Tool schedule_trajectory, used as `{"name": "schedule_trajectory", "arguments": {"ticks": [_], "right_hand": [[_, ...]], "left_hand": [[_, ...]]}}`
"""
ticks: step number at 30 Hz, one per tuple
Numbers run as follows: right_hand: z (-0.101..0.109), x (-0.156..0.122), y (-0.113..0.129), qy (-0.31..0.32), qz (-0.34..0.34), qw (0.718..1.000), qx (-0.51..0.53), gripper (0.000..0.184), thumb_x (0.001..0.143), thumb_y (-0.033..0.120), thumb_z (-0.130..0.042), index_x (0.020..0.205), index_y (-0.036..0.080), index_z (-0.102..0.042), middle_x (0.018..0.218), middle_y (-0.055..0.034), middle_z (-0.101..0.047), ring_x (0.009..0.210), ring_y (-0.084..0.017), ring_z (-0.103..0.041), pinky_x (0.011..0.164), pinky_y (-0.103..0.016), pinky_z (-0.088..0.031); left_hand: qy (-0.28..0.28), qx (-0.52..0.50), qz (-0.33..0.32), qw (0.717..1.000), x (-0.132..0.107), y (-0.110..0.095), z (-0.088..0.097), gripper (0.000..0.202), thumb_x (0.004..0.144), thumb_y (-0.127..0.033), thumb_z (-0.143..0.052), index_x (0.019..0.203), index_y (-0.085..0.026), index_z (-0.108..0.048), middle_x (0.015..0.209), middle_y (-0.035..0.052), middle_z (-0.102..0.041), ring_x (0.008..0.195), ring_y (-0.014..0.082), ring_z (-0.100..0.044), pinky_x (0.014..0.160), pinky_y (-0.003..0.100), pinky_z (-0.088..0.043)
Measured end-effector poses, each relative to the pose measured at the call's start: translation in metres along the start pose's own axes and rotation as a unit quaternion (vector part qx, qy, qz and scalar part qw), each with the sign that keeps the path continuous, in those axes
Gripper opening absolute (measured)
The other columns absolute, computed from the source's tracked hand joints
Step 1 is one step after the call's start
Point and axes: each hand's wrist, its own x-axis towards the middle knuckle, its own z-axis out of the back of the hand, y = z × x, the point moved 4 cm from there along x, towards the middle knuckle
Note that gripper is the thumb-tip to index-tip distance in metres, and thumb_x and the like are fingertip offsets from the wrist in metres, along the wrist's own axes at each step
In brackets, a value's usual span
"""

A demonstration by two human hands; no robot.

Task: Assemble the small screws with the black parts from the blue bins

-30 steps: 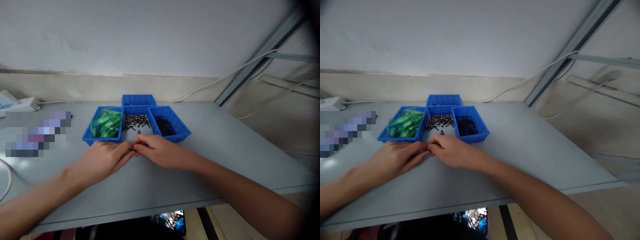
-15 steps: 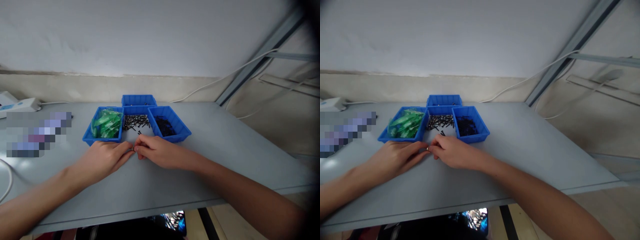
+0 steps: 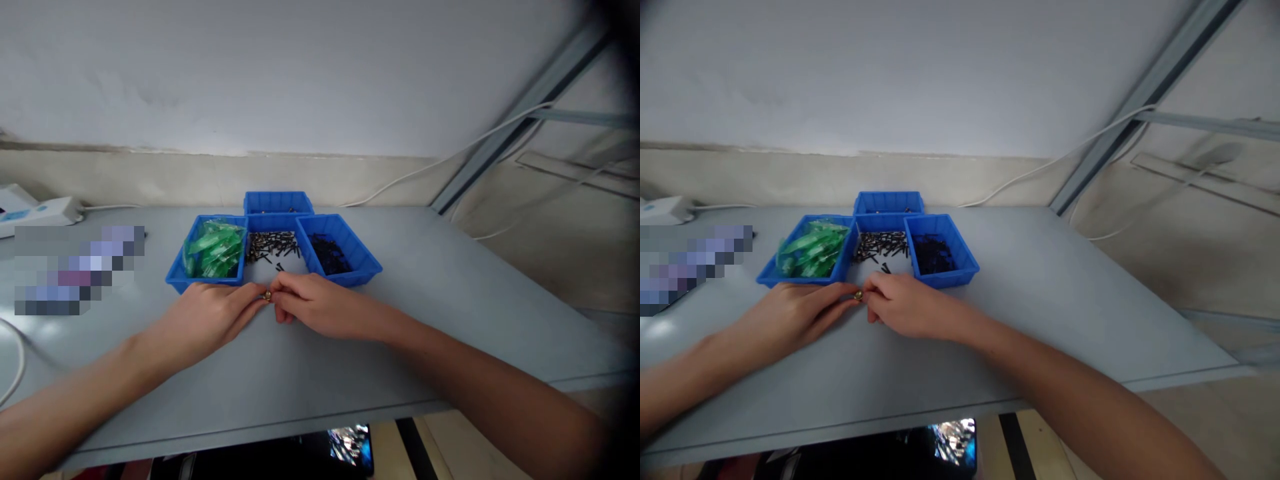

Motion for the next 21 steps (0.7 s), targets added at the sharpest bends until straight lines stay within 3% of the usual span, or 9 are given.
{"name": "schedule_trajectory", "arguments": {"ticks": [7,12,21], "right_hand": [[-0.0009,0.0008,0.0004,-0.006,0.003,1.0,-0.026,0.014,0.083,0.025,-0.037,0.078,0.018,-0.049,0.073,0.0012,-0.058,0.062,-0.01,-0.05,0.054,-0.022,-0.034],[0.0004,0.0,0.0035,-0.049,0.015,0.996,-0.079,0.011,0.079,0.023,-0.04,0.073,0.019,-0.048,0.061,0.0039,-0.051,0.054,-0.008,-0.044,0.048,-0.022,-0.028],[-0.0052,0.0009,0.0033,-0.071,0.043,0.985,-0.154,0.012,0.079,0.024,-0.041,0.068,0.018,-0.044,0.061,0.0022,-0.052,0.055,-0.009,-0.046,0.052,-0.023,-0.028]], "left_hand": [[-0.002,-0.003,-0.001,1.0,0.0,-0.0015,0.002,0.028,0.091,-0.03,-0.033,0.092,-0.017,-0.058,0.068,0.001,-0.064,0.057,0.0136,-0.061,0.051,0.023,-0.042],[0.004,-0.003,-0.01,1.0,-0.0006,-0.0024,0.0022,0.026,0.09,-0.031,-0.034,0.09,-0.017,-0.056,0.065,-0.0005,-0.062,0.056,0.0143,-0.06,0.049,0.024,-0.04],[-0.011,0.01,-0.049,0.999,-0.001,-0.0046,0.0014,0.026,0.09,-0.028,-0.032,0.086,-0.017,-0.056,0.062,-0.0009,-0.06,0.055,0.0117,-0.058,0.048,0.022,-0.039]]}}
